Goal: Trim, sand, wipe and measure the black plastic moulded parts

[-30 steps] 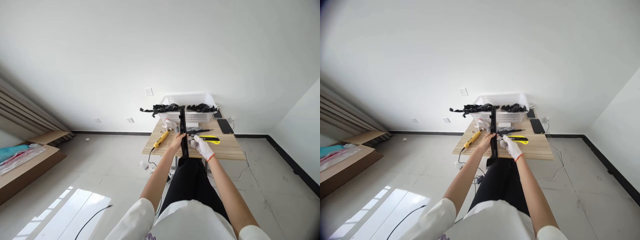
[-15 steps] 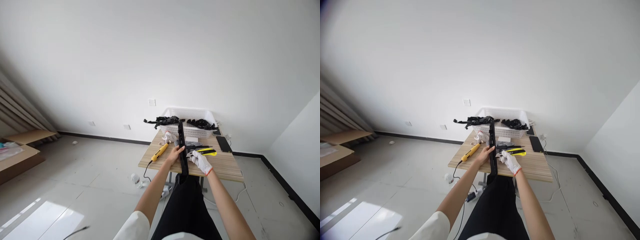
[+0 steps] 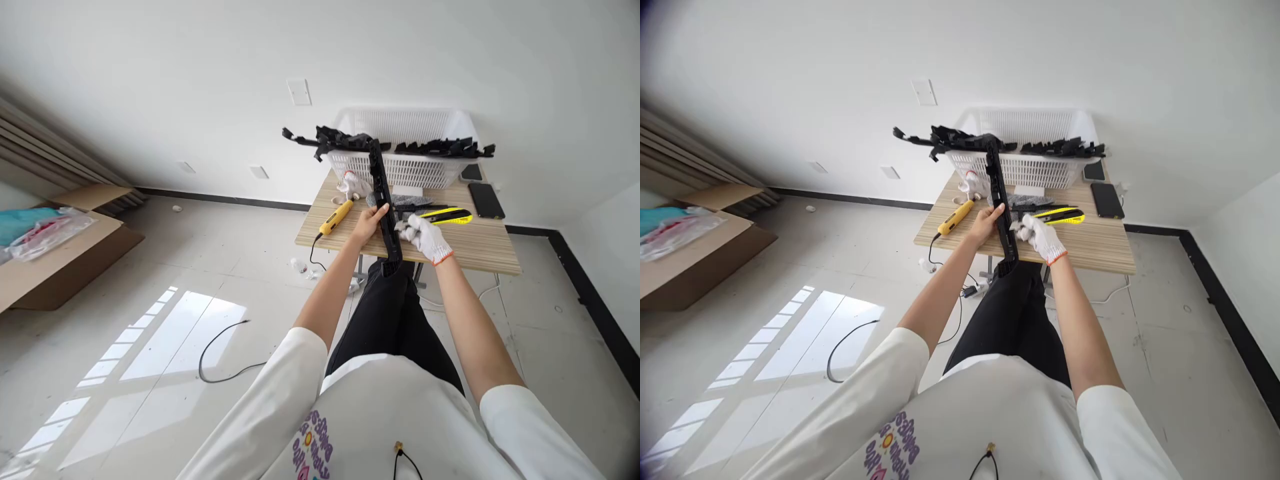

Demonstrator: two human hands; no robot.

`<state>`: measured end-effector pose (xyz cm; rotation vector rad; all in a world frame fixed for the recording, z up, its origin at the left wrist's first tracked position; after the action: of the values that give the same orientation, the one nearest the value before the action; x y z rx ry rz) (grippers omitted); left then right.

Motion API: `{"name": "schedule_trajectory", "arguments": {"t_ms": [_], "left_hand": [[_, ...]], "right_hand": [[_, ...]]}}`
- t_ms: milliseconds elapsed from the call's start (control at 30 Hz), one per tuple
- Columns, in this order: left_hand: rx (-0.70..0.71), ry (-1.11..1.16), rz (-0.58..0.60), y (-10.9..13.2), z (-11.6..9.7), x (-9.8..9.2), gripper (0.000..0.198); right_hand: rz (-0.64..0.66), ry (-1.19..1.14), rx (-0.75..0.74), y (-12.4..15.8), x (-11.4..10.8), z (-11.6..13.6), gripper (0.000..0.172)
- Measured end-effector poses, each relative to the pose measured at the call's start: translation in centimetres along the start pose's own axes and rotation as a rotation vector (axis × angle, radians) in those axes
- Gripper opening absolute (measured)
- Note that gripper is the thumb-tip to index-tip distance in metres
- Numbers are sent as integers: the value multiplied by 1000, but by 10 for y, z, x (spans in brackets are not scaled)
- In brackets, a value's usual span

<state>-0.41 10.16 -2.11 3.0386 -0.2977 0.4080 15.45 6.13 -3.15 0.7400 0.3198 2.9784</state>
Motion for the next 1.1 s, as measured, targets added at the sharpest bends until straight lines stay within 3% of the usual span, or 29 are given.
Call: {"name": "schedule_trajectory", "arguments": {"t_ms": [100,233,367,467,667,767,1100], "left_hand": [[36,12,86,0,-3,7,39],[-14,20,69,1,-4,7,42],[-88,95,76,-4,-3,9,41],[-124,142,77,-9,0,7,44],[-2,-137,28,0,-9,-1,33],[13,-244,44,7,-15,2,29],[26,-186,119,7,-18,12,36]], "right_hand": [[31,26,-35,0,4,1,33],[13,-23,-71,0,7,10,40],[20,-38,53,-7,13,9,39],[-21,-130,-60,-17,10,19,46],[-3,55,8,-23,1,-4,43],[-45,30,26,-20,-4,-8,43],[-72,-28,2,-16,2,1,38]]}}
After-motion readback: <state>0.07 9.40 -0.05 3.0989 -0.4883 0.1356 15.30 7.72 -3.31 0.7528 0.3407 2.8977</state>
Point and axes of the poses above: each hand's wrist, its own y-axis away from the middle knuckle, its own x-axis out of the palm, z = x × y, the point moved 8 cm from there along -y, towards the middle knuckle, and after that the axes turned 3 degrees about -x, right-handed, at the moved point
